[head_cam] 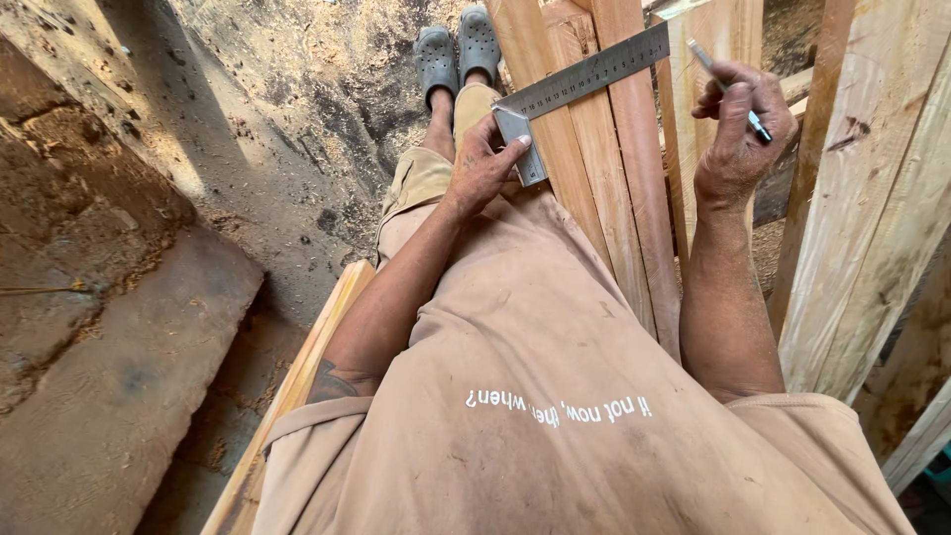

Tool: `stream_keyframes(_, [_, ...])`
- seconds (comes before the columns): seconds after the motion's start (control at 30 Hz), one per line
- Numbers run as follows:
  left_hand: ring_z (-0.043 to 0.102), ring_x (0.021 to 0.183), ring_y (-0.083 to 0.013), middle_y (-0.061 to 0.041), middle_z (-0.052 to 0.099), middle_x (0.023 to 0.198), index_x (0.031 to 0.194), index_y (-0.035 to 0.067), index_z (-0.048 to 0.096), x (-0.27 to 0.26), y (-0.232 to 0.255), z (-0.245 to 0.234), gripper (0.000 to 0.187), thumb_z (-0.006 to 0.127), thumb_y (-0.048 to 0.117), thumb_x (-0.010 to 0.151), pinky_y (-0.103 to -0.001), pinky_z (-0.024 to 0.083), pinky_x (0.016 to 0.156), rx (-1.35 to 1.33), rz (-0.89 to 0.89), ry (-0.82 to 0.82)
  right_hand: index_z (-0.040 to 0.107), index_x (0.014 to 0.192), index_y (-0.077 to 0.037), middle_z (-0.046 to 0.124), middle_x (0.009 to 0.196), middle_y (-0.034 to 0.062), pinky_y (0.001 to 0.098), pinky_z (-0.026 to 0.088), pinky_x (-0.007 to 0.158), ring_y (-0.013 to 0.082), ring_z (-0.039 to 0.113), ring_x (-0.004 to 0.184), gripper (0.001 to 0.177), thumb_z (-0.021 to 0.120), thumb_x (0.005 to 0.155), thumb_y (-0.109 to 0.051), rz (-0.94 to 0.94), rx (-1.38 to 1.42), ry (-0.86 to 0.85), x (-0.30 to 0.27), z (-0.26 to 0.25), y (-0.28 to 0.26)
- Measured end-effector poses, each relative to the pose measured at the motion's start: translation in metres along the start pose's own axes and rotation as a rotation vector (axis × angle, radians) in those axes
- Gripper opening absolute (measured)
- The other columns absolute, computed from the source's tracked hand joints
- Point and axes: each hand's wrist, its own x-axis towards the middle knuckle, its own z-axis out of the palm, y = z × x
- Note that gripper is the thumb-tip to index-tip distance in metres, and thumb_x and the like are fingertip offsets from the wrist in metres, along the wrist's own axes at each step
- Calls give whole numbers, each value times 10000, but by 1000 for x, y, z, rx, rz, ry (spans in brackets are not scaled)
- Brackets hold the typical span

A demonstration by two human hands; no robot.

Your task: The person measures and marks wooden planks using a tape measure, a square ruler, and a pencil. They align the tools on the wood to draw straight lines and mark specific points for cutting or assembly.

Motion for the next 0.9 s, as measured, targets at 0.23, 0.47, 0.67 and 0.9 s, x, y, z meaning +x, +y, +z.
stream_keyframes(0.23, [753, 983, -176, -134, 739, 1157, 1301, -36, 597, -2, 2, 2, 363, 676, 125, 986, -302, 694, 763, -78, 85, -13, 737, 1187, 14, 766, 1017, 172, 371, 702, 785, 236, 796, 907, 396, 542, 1202, -330, 24, 222, -202, 25, 25, -6])
stream_keyframes(0.47, [763, 942, -183, -134, 709, 1166, 1340, -6, 539, -5, 8, 1, 418, 640, 132, 959, -336, 658, 682, -53, 17, -18, 728, 1210, -8, 757, 1084, 172, 369, 678, 879, 236, 776, 1002, 200, 614, 1200, -173, 6, 270, -371, 38, 57, -14])
stream_keyframes(0.67, [728, 1076, -195, -151, 718, 1197, 1345, -23, 564, 4, -11, 0, 409, 665, 122, 976, -341, 700, 850, 34, 168, -6, 711, 1235, -13, 756, 1128, 139, 366, 660, 957, 214, 766, 1057, 184, 603, 1208, -160, 121, 240, -363, 30, 53, -29])
stream_keyframes(0.9, [712, 1126, -211, -155, 722, 1201, 1361, -14, 561, 6, -10, 0, 417, 669, 127, 984, -388, 639, 939, 64, 188, 1, 726, 1221, -13, 766, 1074, 135, 356, 664, 894, 213, 773, 1010, 206, 622, 1195, -189, 105, 247, -309, 23, 49, -19])
